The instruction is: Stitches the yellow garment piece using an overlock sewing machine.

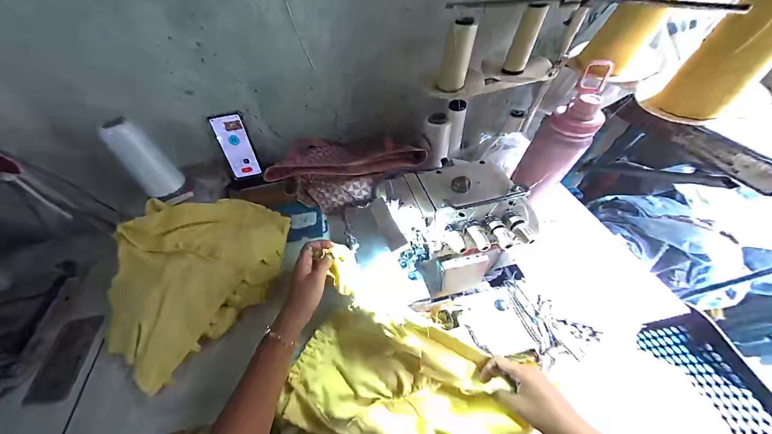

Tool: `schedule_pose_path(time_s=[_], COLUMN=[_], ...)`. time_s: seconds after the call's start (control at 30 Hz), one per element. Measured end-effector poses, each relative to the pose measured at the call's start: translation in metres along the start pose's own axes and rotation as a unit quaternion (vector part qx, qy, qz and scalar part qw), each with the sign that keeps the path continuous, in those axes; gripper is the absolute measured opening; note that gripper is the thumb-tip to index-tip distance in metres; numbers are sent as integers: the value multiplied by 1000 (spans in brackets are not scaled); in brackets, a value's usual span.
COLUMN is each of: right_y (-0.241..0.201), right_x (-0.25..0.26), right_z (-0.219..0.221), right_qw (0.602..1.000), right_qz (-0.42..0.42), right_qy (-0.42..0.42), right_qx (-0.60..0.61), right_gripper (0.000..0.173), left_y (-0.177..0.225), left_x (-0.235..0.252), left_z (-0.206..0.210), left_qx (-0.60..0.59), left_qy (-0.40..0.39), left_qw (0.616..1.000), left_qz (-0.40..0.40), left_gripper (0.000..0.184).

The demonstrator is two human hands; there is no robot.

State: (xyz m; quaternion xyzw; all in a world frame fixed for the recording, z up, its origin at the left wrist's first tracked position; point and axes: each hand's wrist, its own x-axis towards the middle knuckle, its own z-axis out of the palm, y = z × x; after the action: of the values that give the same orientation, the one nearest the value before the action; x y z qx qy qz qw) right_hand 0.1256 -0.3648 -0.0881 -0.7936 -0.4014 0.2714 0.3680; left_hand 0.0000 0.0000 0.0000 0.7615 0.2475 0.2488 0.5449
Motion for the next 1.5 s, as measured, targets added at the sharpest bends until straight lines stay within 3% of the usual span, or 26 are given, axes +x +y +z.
schedule_pose_path(time_s=[0.07,0.13,0.2,0.27,0.3,0.37,0.43,0.47,0.53,0.63,0.77,0.93,1.1,1.2,1.3,1.4,1.5], right_y=[8,-16,-46,-69,-75,-78,-76,-74,-72,-75,-86,-95,-102,-97,-95,-98,-121], right_x=[3,3,7,17,26,50,72,81,92,88,83,91,94,99,104,98,69], right_z=[0,-2,9,35,52,83,98,97,86,59,17,-3,-6,-4,-7,-7,-8], right_qw=[996,985,963,940,927,904,895,891,889,928,963,957,935,939,938,960,947], right_qz=[13,-21,-124,-227,-266,-310,-313,-314,-324,-275,-148,-86,-31,-67,-68,-115,-235], right_qy=[81,145,209,233,242,257,265,274,288,253,170,89,66,89,117,122,-9], right_qx=[-43,-92,-113,-99,-102,-146,-175,-178,-147,0,149,262,346,326,320,224,219], right_gripper=[25,36,34,26,24,25,35,34,26,24,16,25,13,8,2,11,20], left_y=[-12,-2,17,26,28,34,28,21,7,12,22,47,48,54,51,50,50], left_x=[9,10,5,-3,-8,-20,-27,-25,-13,2,12,14,26,31,29,24,19], left_z=[10,3,-3,1,4,15,29,36,44,41,45,50,44,37,38,43,48], left_qx=[64,203,369,446,447,399,333,296,239,225,232,254,154,135,149,178,179], left_qy=[-19,-33,-34,8,11,-84,-223,-252,-235,-250,-259,-268,-351,-396,-372,-334,-291], left_qw=[998,979,929,891,882,880,876,880,902,918,916,921,923,908,915,925,939], left_qz=[7,0,2,83,149,242,269,273,274,213,200,122,38,23,33,34,44], left_gripper=[34,39,52,53,47,37,32,31,18,38,39,36,23,13,16,22,26])
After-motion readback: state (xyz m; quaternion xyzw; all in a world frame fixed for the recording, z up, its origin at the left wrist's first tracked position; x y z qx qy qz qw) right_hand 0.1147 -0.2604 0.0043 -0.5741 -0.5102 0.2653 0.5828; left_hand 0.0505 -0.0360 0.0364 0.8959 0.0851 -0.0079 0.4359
